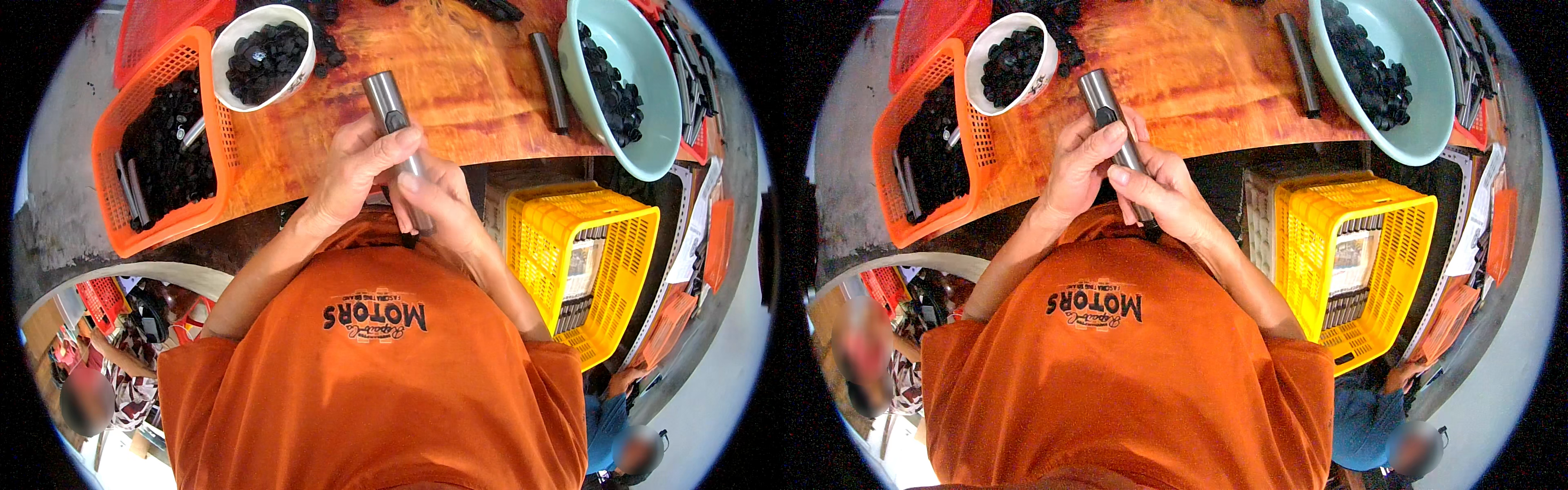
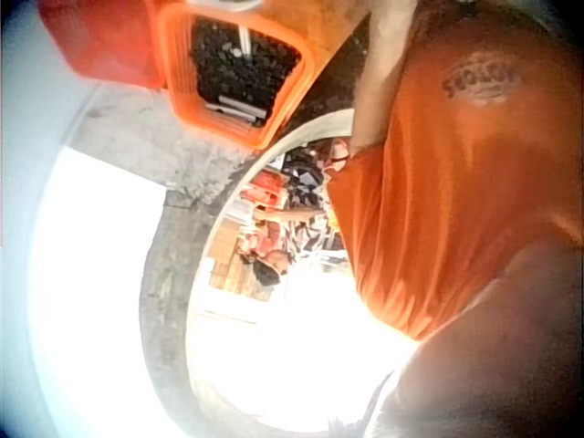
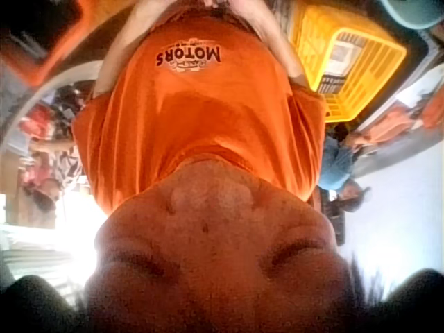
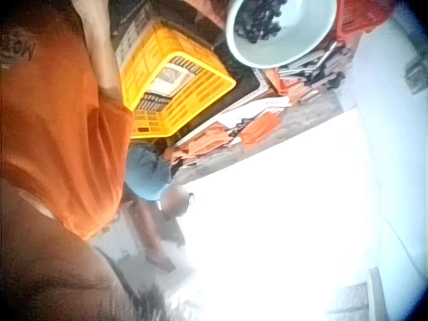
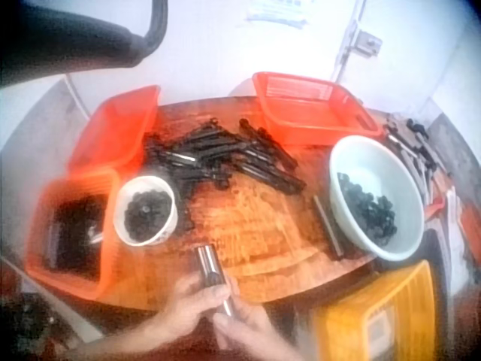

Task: The person assembles small black plastic components onto cylindrical metal rods at a workbench. They repeatedly pick up a rod, attach a plastic piece, and place the assembled unit into a yellow basket. The person also handles loose black plastic pieces from a bowl and an orange basket.

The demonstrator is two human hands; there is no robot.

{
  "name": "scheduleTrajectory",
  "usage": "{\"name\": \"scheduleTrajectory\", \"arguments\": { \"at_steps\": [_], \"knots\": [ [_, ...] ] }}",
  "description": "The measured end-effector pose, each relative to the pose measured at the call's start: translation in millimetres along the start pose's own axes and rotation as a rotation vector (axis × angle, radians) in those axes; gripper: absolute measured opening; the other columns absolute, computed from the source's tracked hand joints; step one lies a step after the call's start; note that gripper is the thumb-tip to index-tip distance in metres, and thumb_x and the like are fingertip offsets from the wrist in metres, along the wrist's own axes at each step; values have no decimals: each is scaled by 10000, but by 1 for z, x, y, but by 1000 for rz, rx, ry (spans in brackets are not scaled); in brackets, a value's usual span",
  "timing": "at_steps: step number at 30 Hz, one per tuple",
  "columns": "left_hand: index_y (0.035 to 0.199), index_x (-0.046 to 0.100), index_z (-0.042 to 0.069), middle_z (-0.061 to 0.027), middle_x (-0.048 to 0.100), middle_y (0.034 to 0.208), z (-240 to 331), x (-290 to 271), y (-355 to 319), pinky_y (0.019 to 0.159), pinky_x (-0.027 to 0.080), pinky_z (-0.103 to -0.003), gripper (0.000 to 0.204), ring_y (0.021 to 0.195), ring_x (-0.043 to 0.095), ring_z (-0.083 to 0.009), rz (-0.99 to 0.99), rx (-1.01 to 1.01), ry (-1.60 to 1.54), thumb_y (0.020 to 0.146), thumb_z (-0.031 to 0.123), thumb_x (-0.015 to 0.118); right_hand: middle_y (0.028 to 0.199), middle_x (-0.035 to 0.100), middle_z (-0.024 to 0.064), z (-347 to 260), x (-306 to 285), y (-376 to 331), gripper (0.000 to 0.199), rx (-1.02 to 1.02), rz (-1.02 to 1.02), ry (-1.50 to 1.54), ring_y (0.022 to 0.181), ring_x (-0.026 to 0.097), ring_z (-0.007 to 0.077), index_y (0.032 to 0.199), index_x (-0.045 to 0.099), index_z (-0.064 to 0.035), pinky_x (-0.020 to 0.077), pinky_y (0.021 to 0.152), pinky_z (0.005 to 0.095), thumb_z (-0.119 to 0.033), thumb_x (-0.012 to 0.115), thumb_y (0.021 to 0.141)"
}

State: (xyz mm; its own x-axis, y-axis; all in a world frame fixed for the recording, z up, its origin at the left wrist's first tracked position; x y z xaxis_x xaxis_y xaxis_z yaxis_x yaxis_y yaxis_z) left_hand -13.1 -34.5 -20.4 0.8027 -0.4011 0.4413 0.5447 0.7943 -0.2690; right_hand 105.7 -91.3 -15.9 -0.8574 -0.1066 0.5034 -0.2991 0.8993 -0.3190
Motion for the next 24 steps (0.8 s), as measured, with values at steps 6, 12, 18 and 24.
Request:
{"name": "scheduleTrajectory", "arguments": {
  "at_steps": [6,12,18,24],
  "knots": [
    [1070,572,31,-77,609,1021,-8,-6,1,870,447,-331,573,938,578,-171,-18,-3,-37,965,557,368,637,539,13,-1,-2,-4,345,-17,63,-13,524,509,91,902,548,-25,378,483,231,-368,552,934],
    [1160,527,35,-92,612,1059,-10,-3,3,929,434,-361,604,1007,570,-193,44,-18,-75,1000,539,234,661,548,16,0,-1,-7,323,-27,185,-77,558,531,110,943,565,7,402,522,232,-316,544,953],
    [1230,487,22,-86,585,1077,-1,-11,7,878,463,-327,535,972,579,-171,105,-14,24,1021,460,263,709,620,117,0,-12,-21,331,-109,326,-587,625,612,180,1035,518,38,476,570,299,-244,627,900],
    [1177,532,3,-64,593,973,8,-25,13,773,472,-267,367,876,553,-135,242,237,490,999,314,455,751,639,248,-20,-16,-37,398,-53,522,-1136,695,649,408,1013,490,27,514,617,458,-276,669,826]
  ]
}}
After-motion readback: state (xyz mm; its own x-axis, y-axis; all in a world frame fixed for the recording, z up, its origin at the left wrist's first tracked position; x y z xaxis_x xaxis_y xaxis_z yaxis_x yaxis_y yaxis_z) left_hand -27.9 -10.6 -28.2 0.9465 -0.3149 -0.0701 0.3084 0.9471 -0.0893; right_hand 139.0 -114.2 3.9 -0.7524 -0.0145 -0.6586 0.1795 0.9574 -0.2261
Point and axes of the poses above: each hand's wrist, its own y-axis towards the middle knuckle, its own x-axis out of the palm, z = x × y, the point moved 3 cm from there along y, towards the middle knuckle
